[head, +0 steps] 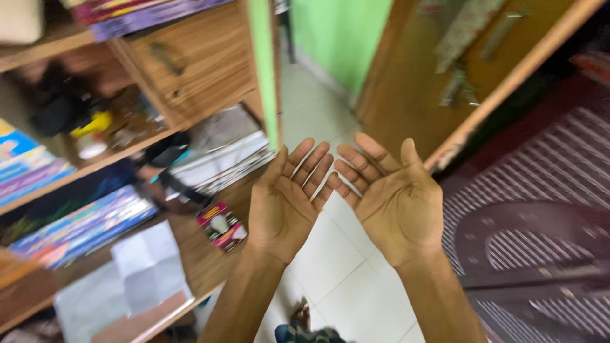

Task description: The person retrieves a new LED bulb from a shelf, walks to a chair, and opens the box to remove the bulb. They then walk to a wall-mounted fixture and screw the bulb into the socket.

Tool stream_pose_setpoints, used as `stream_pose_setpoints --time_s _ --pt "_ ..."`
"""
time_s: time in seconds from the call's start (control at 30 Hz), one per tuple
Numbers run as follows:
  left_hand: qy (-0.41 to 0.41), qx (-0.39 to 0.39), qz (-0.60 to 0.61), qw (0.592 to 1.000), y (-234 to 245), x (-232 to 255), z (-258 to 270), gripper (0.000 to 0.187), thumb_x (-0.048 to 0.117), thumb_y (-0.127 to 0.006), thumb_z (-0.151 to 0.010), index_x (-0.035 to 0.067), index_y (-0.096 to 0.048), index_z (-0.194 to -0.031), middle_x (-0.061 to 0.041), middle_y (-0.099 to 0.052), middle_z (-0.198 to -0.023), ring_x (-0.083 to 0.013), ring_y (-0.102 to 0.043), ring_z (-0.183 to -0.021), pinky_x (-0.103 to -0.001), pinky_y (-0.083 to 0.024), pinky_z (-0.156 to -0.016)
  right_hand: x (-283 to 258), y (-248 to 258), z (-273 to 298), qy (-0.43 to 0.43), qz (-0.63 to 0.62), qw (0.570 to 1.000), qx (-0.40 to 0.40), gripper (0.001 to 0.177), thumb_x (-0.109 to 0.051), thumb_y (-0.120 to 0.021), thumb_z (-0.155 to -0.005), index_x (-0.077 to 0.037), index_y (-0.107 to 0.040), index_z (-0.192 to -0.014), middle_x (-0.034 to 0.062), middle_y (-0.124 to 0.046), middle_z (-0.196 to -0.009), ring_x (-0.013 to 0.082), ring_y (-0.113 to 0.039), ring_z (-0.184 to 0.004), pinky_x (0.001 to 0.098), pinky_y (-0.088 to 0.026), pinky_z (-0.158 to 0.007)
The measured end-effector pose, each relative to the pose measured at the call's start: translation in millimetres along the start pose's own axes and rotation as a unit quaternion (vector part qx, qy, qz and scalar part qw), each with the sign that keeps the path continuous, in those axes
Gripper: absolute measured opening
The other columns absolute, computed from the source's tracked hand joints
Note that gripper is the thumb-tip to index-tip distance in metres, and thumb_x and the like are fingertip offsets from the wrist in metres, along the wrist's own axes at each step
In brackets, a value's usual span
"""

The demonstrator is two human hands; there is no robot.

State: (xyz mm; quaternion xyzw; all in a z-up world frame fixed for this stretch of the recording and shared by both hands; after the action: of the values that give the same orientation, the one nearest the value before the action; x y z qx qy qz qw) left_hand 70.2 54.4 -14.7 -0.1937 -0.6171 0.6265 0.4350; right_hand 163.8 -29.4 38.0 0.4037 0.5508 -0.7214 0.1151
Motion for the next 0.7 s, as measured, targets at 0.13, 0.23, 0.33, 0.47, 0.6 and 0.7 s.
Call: stream_pose_setpoints --time_s 0.13,0.23,0.33,0.47,0.6,0.7 --pt "-0.057 0.058 -0.016 0.997 33 27 8 0.050 0.039 -0.049 -0.102 0.004 -0.055 -0.137 -0.012 -0.061 -0.137 -0.0228 -0.059 -0.125 -0.041 -0.047 -0.110 36 2 -33 -0.073 -0.017 0.997 -0.001 0.063 -0.051 -0.046 -0.105 0.001 -0.054 -0.139 0.0169 -0.061 -0.128 0.0277 -0.057 -0.119 0.0475 -0.044 -0.111" --pt "-0.093 0.110 -0.009 0.990 67 40 18 0.049 0.039 -0.048 -0.101 0.006 -0.057 -0.135 -0.010 -0.064 -0.134 -0.0217 -0.060 -0.123 -0.039 -0.047 -0.107 70 3 -54 -0.136 -0.013 0.991 -0.005 0.059 -0.048 -0.045 -0.103 -0.001 -0.056 -0.137 0.0141 -0.064 -0.126 0.0252 -0.059 -0.117 0.0453 -0.045 -0.109" --pt "-0.127 0.173 0.006 0.977 111 48 28 0.045 0.039 -0.048 -0.100 0.008 -0.059 -0.131 -0.008 -0.066 -0.130 -0.0198 -0.062 -0.121 -0.037 -0.049 -0.103 106 4 -73 -0.182 -0.008 0.982 -0.044 0.055 -0.044 -0.047 -0.103 -0.001 -0.057 -0.135 0.0139 -0.065 -0.125 0.0247 -0.060 -0.116 0.0440 -0.047 -0.107" --pt "-0.225 0.164 0.028 0.960 164 68 37 0.021 0.029 -0.056 -0.112 0.010 -0.060 -0.118 -0.005 -0.065 -0.114 -0.0185 -0.061 -0.108 -0.038 -0.051 -0.097 153 22 -102 -0.219 0.053 0.972 -0.074 0.046 -0.037 -0.054 -0.103 -0.002 -0.059 -0.132 0.0133 -0.065 -0.125 0.0232 -0.062 -0.113 0.0422 -0.051 -0.104" --pt "-0.293 0.309 -0.043 0.904 214 84 55 0.019 0.028 -0.060 -0.106 0.009 -0.065 -0.108 -0.001 -0.065 -0.097 -0.0129 -0.062 -0.092 -0.035 -0.052 -0.086 196 45 -127 -0.275 0.073 0.955 -0.079 0.036 -0.030 -0.059 -0.102 -0.003 -0.062 -0.125 0.0124 -0.068 -0.117 0.0219 -0.066 -0.103 0.0403 -0.056 -0.094" --pt "-0.323 0.381 -0.072 0.863 228 83 73 0.012 0.018 -0.064 -0.095 0.014 -0.065 -0.107 0.003 -0.068 -0.096 -0.0081 -0.064 -0.092 -0.031 -0.054 -0.089 228 65 -140 -0.315 0.112 0.940 -0.066 0.030 -0.025 -0.063 -0.098 -0.002 -0.065 -0.117 0.0114 -0.072 -0.109 0.0208 -0.069 -0.094 0.0384 -0.059 -0.086"
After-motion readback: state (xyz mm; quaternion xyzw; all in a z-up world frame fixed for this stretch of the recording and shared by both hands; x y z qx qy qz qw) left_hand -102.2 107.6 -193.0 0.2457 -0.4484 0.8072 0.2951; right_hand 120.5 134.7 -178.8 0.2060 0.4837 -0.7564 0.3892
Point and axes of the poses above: each hand's wrist, its own z-axis away from the middle knuckle, its own y-axis out of the back of the hand, x = y × z, the point moved 9 cm from there along -z, towards the middle knuckle
